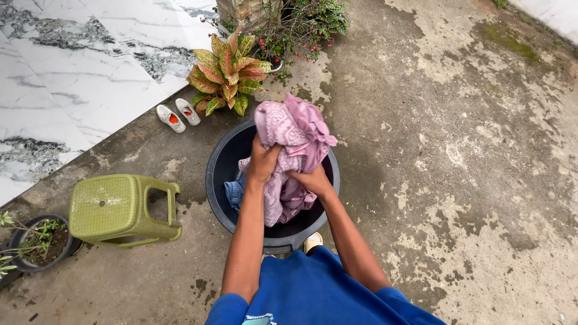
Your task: Hanging clothes on a drying rack using hangers.
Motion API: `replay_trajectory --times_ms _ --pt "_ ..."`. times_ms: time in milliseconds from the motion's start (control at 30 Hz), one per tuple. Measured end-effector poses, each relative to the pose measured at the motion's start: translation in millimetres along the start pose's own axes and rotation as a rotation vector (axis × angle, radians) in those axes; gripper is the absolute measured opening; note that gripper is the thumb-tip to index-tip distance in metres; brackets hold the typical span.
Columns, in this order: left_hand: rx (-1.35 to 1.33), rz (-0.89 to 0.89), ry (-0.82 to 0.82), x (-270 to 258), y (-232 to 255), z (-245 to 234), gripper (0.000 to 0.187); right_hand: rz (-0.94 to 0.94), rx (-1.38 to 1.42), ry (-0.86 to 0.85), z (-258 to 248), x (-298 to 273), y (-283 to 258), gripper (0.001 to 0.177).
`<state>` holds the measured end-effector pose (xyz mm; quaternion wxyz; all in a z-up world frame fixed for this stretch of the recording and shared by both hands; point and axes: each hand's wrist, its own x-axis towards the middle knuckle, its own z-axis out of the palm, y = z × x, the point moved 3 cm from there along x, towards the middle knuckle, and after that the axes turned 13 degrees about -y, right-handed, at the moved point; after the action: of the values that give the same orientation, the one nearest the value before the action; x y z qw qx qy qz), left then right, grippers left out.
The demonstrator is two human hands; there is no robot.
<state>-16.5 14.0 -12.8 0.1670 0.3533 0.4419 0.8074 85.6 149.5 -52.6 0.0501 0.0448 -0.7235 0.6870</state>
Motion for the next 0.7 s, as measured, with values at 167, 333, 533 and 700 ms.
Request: replay_trajectory --times_ms 167,333,533,700 --pt "0.101 -0.095 -0.125 -9.3 20.5 9.2 0.082 -0.133 0.147 0.200 -1.6 2.8 8.4 0.061" --pt "-0.050 -0.291 -0.254 -38.9 -33.5 7.0 0.108 -0.202 0.280 0.287 -8.0 0.2 -27.3 0.051" --pt "0.366 -0.425 -0.420 -53.6 -35.4 26.2 0.115 -0.264 0.479 0.434 -19.8 -22.6 -46.4 0.052" --pt "0.695 -0.234 -0.416 -74.7 -43.4 42.5 0.116 -0.326 0.626 0.583 -13.3 -37.8 -91.3 0.045"
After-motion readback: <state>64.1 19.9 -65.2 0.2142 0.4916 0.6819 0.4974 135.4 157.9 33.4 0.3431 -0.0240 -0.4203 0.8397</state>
